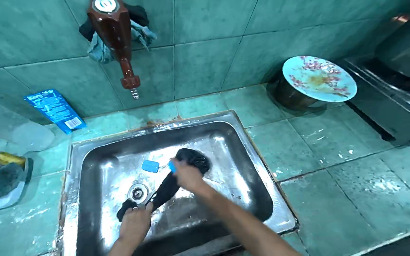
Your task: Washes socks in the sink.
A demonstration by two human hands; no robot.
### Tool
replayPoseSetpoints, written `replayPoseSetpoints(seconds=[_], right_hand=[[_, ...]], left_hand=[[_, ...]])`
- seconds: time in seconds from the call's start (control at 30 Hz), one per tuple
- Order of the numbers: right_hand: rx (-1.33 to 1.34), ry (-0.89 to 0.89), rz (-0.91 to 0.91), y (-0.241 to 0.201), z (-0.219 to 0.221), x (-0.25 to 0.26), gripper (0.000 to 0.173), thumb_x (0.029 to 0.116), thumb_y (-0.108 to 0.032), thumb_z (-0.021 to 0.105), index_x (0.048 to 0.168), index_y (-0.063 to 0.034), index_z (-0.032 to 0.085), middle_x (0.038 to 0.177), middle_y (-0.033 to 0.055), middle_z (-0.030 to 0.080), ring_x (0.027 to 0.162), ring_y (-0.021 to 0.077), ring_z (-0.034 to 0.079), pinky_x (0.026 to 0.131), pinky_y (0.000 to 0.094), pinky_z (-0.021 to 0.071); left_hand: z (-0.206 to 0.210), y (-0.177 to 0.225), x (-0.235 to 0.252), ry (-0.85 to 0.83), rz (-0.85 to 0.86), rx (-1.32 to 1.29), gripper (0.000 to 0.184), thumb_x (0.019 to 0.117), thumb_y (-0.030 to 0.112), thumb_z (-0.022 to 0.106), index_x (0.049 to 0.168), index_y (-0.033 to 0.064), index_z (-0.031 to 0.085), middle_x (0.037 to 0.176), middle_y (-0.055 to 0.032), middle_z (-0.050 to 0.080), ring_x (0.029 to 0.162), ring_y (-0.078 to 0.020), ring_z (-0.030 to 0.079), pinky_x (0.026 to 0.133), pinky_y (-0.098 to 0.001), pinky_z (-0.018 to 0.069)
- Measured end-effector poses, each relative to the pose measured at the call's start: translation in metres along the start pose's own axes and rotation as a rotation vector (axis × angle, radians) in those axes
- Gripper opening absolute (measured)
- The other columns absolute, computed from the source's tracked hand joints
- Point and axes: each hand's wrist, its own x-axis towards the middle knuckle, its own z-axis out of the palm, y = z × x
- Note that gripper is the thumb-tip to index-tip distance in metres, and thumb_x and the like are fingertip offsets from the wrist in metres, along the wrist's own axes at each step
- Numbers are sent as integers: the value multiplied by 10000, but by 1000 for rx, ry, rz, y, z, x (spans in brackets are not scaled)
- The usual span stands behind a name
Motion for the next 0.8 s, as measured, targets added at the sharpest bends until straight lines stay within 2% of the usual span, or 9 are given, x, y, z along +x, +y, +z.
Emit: replayPoseSetpoints(seconds=[0.1,0.17,0.27,0.33,0.37,0.47,0.57,0.7,0.8], right_hand=[[-10,158,184,63,-56,24,670,1018,-277,610,1613,-268,303,1415,272,550,1087,478,669,875,659,552],[24,231,249,67,-71,22,667,1017,-264,613,1609,-245,305,1367,279,574,1083,471,672,871,650,555],[77,171,81,-5,-21,-17,710,940,-220,685,1583,-215,383,1359,271,581,1061,468,667,847,663,557],[13,-126,-87,-51,30,-39,756,964,-209,651,1628,-273,295,1480,261,485,1115,457,652,903,634,549],[-9,-191,-136,-55,41,-38,748,974,-182,639,1628,-279,288,1479,270,474,1115,461,650,904,632,547],[-19,-79,5,-9,11,0,760,972,-233,647,1629,-326,276,1438,280,514,1037,469,674,837,654,558],[-42,122,166,50,-53,30,739,996,-271,631,1631,-288,254,1388,284,557,1068,473,672,859,657,555],[20,329,261,111,-103,30,697,957,-146,665,1577,-273,372,1357,305,577,1109,521,645,869,704,531],[-55,240,86,94,-82,-2,503,930,-32,642,1393,-223,601,1327,254,603,1072,471,667,863,668,557]], left_hand=[[0,-6,-10,-45,-4,15,365,1096,256,392,1392,94,531,1184,-206,695,1128,-408,667,1009,-574,481],[1,-4,-9,-34,-8,20,373,1099,273,386,1392,94,531,1191,-197,694,1138,-398,664,1016,-564,482],[1,-3,-6,-34,-17,17,413,1103,331,391,1403,82,528,1207,-212,688,1152,-406,656,1024,-565,476],[2,-4,-8,-45,-21,14,422,1101,345,396,1394,78,540,1187,-215,695,1140,-407,662,1015,-570,478],[2,-5,-10,-65,-27,14,422,1100,348,391,1399,89,540,1177,-214,699,1136,-409,664,1013,-574,479],[3,-14,-19,-127,-32,28,431,1100,379,365,1411,131,532,1139,-212,711,1097,-424,680,967,-604,504],[3,-15,-25,-148,-44,29,440,1103,384,350,1423,138,526,1138,-213,712,1096,-428,679,964,-600,506],[1,-16,-22,-139,-65,-23,488,1091,440,369,1431,127,527,1199,-206,702,1140,-421,666,982,-602,496],[-2,-22,-22,-44,-48,-120,511,1096,493,346,1409,161,576,1316,-163,657,1114,-407,678,909,-617,532]])
